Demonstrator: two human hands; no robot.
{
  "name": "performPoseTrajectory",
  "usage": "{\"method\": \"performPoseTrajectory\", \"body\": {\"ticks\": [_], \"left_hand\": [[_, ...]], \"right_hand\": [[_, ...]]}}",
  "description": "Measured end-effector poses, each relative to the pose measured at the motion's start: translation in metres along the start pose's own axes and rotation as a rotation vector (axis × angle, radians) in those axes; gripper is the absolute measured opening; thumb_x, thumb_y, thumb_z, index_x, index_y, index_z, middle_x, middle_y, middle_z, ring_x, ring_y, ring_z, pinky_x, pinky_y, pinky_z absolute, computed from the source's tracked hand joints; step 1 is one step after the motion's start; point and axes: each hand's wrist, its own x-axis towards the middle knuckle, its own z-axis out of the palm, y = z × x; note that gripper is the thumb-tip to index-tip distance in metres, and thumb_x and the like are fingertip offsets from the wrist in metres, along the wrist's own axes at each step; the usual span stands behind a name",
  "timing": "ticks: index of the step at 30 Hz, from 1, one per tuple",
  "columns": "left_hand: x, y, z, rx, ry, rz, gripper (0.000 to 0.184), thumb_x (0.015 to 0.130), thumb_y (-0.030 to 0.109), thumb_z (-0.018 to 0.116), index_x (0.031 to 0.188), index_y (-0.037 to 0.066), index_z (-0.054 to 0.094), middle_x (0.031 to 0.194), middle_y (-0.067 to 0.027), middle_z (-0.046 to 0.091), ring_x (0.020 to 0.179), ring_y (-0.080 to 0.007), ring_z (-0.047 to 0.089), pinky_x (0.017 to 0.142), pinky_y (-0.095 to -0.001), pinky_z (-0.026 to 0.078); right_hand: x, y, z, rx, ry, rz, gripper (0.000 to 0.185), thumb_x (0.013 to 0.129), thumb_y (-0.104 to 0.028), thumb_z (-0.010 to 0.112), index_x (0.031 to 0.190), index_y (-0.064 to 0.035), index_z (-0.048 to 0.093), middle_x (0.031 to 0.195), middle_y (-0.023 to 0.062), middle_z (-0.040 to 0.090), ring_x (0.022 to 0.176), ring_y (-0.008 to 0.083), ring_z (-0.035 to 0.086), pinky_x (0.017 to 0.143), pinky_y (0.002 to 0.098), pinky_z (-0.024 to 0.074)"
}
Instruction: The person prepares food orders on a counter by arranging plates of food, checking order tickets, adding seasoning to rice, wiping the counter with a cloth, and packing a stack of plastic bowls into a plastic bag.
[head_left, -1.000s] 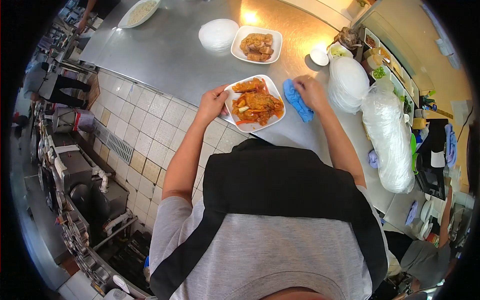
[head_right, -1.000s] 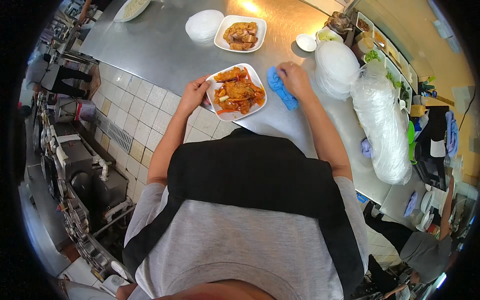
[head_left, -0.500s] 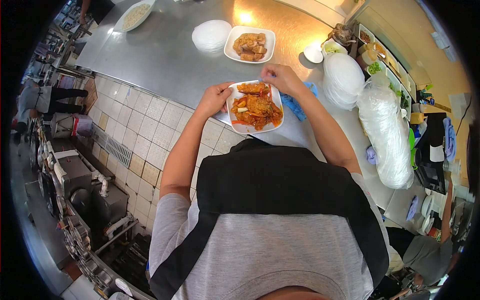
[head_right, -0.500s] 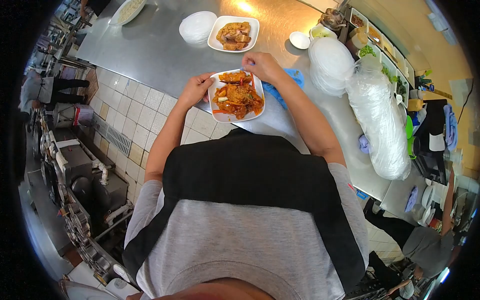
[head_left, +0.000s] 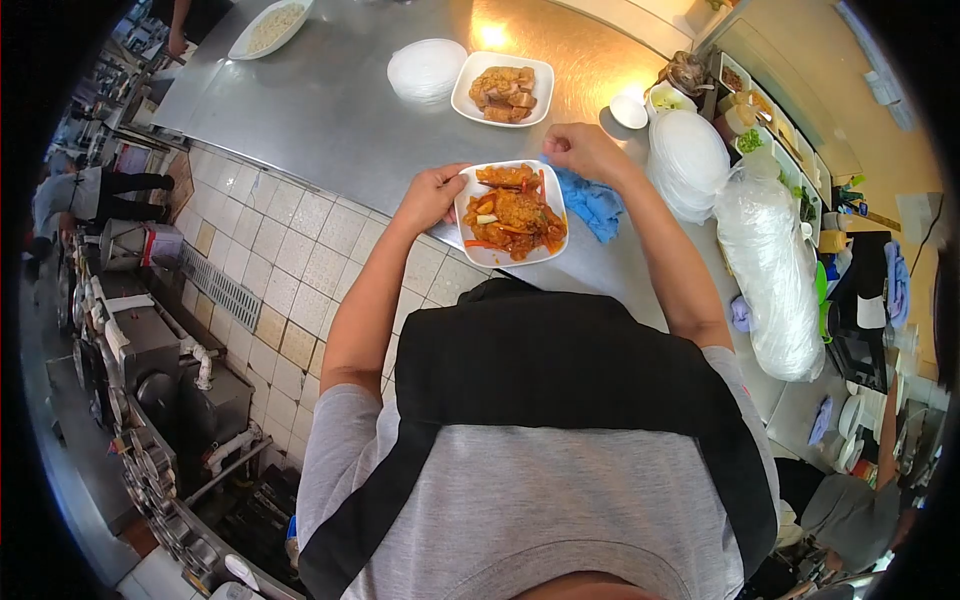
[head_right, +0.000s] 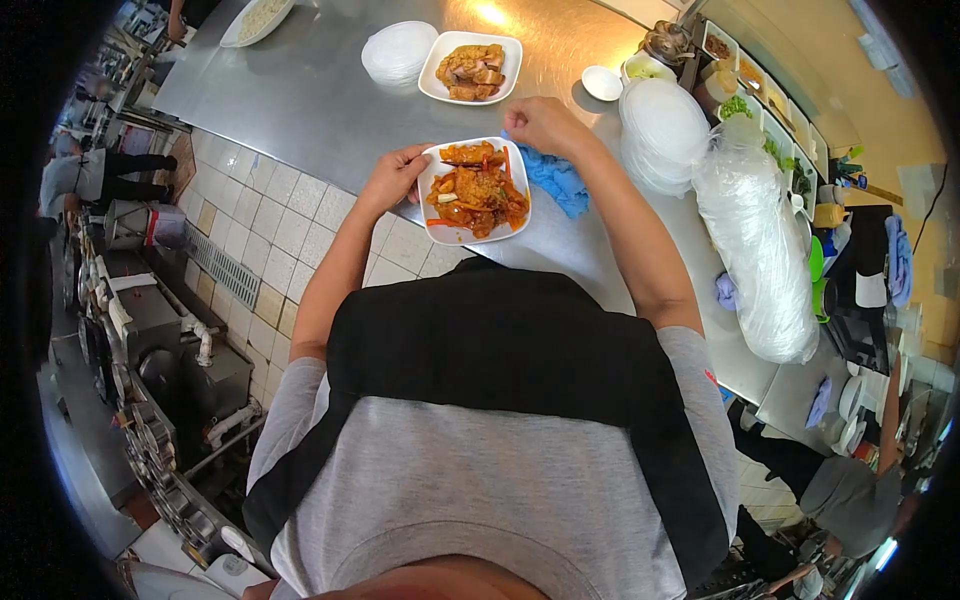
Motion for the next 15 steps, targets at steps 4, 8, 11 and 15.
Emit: {"method": "performPoseTrajectory", "body": {"ticks": [4,8,11,15], "left_hand": [[0.000,-0.001,-0.001,0.026,0.015,-0.006,0.030,0.090,0.015,0.047,0.115,0.005,0.060,0.067,-0.0033,0.061,0.047,-0.0075,0.052,0.044,-0.0225,0.046],[-0.006,-0.003,-0.004,-0.035,0.044,-0.020,0.030,0.090,0.015,0.047,0.115,0.004,0.060,0.068,-0.0038,0.061,0.047,-0.0078,0.053,0.044,-0.0223,0.046],[-0.016,-0.012,-0.022,-0.074,0.145,-0.025,0.030,0.090,0.015,0.047,0.114,0.003,0.060,0.069,-0.0045,0.062,0.048,-0.0080,0.054,0.044,-0.0218,0.047],[-0.041,-0.027,-0.068,-0.182,0.357,-0.040,0.031,0.090,0.014,0.047,0.115,0.001,0.058,0.072,-0.0066,0.062,0.049,-0.0095,0.056,0.044,-0.0219,0.049]], "right_hand": [[-0.003,0.002,0.009,-0.158,-0.091,-0.092,0.010,0.074,-0.015,0.062,0.076,-0.0052,0.062,0.076,0.0131,0.063,0.068,0.0286,0.059,0.064,0.0362,0.0468],[-0.022,0.015,-0.022,-0.284,-0.156,-0.090,0.013,0.077,-0.017,0.061,0.075,-0.0045,0.064,0.076,0.0129,0.063,0.071,0.0282,0.060,0.067,0.0379,0.0475],[-0.044,0.035,-0.030,-0.300,0.021,-0.058,0.016,0.078,-0.019,0.060,0.082,-0.0051,0.066,0.084,0.0143,0.063,0.081,0.0289,0.060,0.073,0.0382,0.0474],[-0.093,0.046,0.014,-0.294,0.153,-0.109,0.039,0.075,-0.016,0.063,0.113,-0.0108,0.059,0.120,0.0189,0.051,0.110,0.0357,0.049,0.093,0.0427,0.0391]]}}
